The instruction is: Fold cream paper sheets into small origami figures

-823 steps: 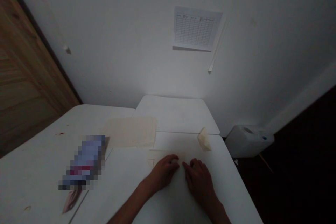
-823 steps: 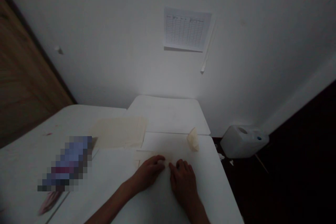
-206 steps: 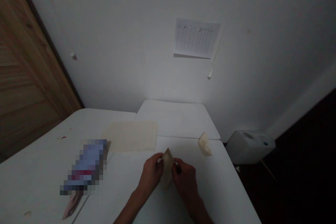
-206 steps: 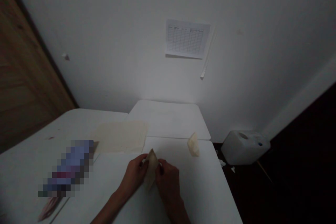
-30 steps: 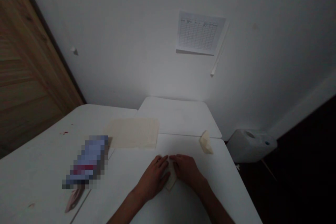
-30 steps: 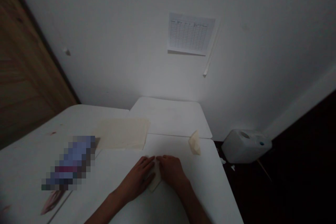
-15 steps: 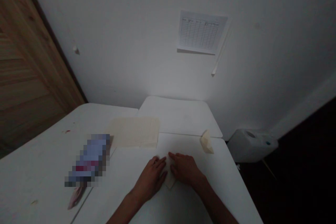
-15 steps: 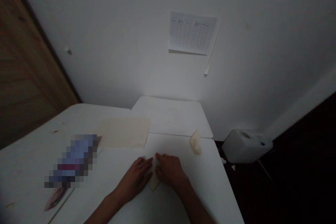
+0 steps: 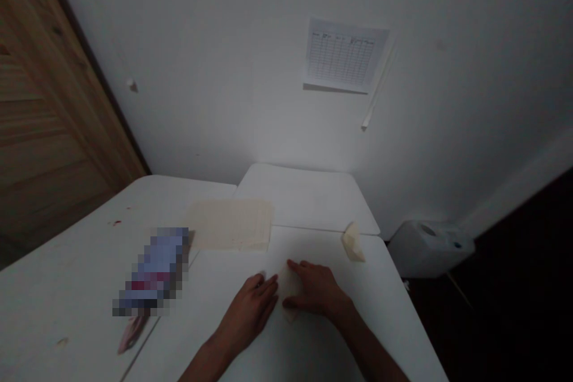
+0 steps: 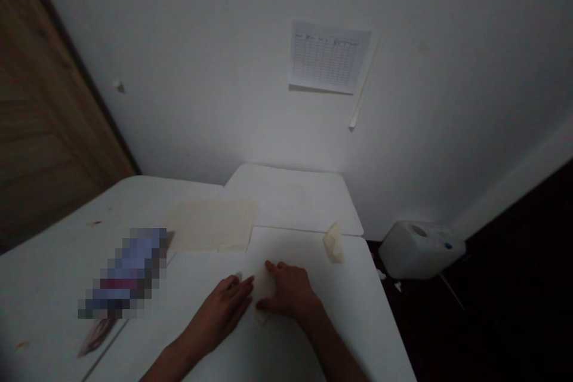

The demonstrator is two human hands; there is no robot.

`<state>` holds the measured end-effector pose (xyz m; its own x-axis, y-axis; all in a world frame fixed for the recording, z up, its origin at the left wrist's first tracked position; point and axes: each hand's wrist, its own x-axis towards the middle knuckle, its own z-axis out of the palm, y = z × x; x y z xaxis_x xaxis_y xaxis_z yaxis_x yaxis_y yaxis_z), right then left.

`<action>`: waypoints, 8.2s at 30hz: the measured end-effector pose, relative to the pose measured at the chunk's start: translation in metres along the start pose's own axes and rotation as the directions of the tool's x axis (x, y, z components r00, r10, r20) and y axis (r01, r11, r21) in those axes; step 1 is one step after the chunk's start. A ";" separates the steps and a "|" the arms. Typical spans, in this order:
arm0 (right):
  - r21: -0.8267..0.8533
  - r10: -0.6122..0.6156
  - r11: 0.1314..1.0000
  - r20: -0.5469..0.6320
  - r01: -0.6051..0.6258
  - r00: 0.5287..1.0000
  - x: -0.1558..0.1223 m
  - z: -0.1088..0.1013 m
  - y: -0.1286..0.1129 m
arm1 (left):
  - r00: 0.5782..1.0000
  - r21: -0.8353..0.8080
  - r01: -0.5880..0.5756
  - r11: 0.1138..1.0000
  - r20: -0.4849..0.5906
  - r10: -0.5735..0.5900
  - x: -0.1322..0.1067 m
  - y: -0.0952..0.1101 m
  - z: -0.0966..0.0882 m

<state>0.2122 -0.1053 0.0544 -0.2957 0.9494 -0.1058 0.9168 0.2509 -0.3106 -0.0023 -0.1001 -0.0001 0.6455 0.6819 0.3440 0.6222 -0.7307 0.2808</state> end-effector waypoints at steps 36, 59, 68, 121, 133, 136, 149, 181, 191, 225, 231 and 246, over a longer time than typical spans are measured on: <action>-0.026 0.001 1.000 -0.141 -0.005 0.990 -0.022 0.022 0.005 | 0.997 0.088 -0.075 0.993 0.018 0.074 0.027 0.015 0.002; -0.115 0.017 0.992 -0.239 -0.046 0.971 -0.062 0.026 0.020 | 0.968 -0.044 -0.195 0.980 0.150 0.199 0.007 0.019 -0.020; -0.070 0.018 0.997 -0.301 -0.040 0.954 -0.062 0.029 0.026 | 0.973 -0.003 -0.178 0.984 0.146 0.177 0.010 0.025 -0.021; 0.031 -0.090 0.993 -0.466 0.117 0.880 -0.054 0.053 0.040 | 0.973 0.061 -0.067 0.996 -0.218 0.078 -0.011 0.004 0.000; 0.074 -0.071 0.990 -0.471 0.120 0.879 -0.054 0.056 0.040 | 0.976 -0.120 0.005 0.993 -0.217 -0.031 -0.006 0.005 -0.006; 0.098 -0.056 0.988 -0.491 0.119 0.869 -0.050 0.054 0.038 | 0.965 -0.174 0.048 0.984 -0.246 -0.091 -0.004 0.003 -0.003; 0.022 -0.163 0.982 -0.410 0.189 0.897 -0.048 0.043 0.034 | 0.999 -0.342 -0.023 0.939 -0.033 0.013 0.011 0.002 -0.014; 0.405 0.262 0.908 -0.352 -0.107 0.898 -0.037 0.036 0.030 | 0.949 -0.278 0.236 0.931 -0.138 -0.282 0.011 0.003 0.002; 0.382 0.193 0.924 -0.397 -0.030 0.897 -0.040 0.041 0.029 | 0.960 -0.269 0.209 0.940 -0.128 -0.250 0.010 0.003 0.000; 0.339 0.079 0.940 -0.339 0.043 0.938 -0.059 0.036 0.034 | 0.991 -0.263 0.001 0.965 -0.127 -0.035 0.002 -0.002 -0.014; 0.354 0.092 0.935 -0.283 0.015 0.955 -0.053 0.024 0.033 | 0.991 -0.325 0.054 0.944 -0.102 -0.091 0.006 -0.001 -0.019; 0.255 0.183 0.964 -0.406 -0.081 0.895 -0.042 0.048 0.023 | 0.959 -0.153 0.214 0.965 -0.153 -0.237 0.008 0.004 0.003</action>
<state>0.2329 -0.1483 0.0064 0.0116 0.9726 0.2322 0.8391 0.1168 -0.5313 0.0070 -0.0974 0.0008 0.4041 0.8225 0.4002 0.6705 -0.5639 0.4821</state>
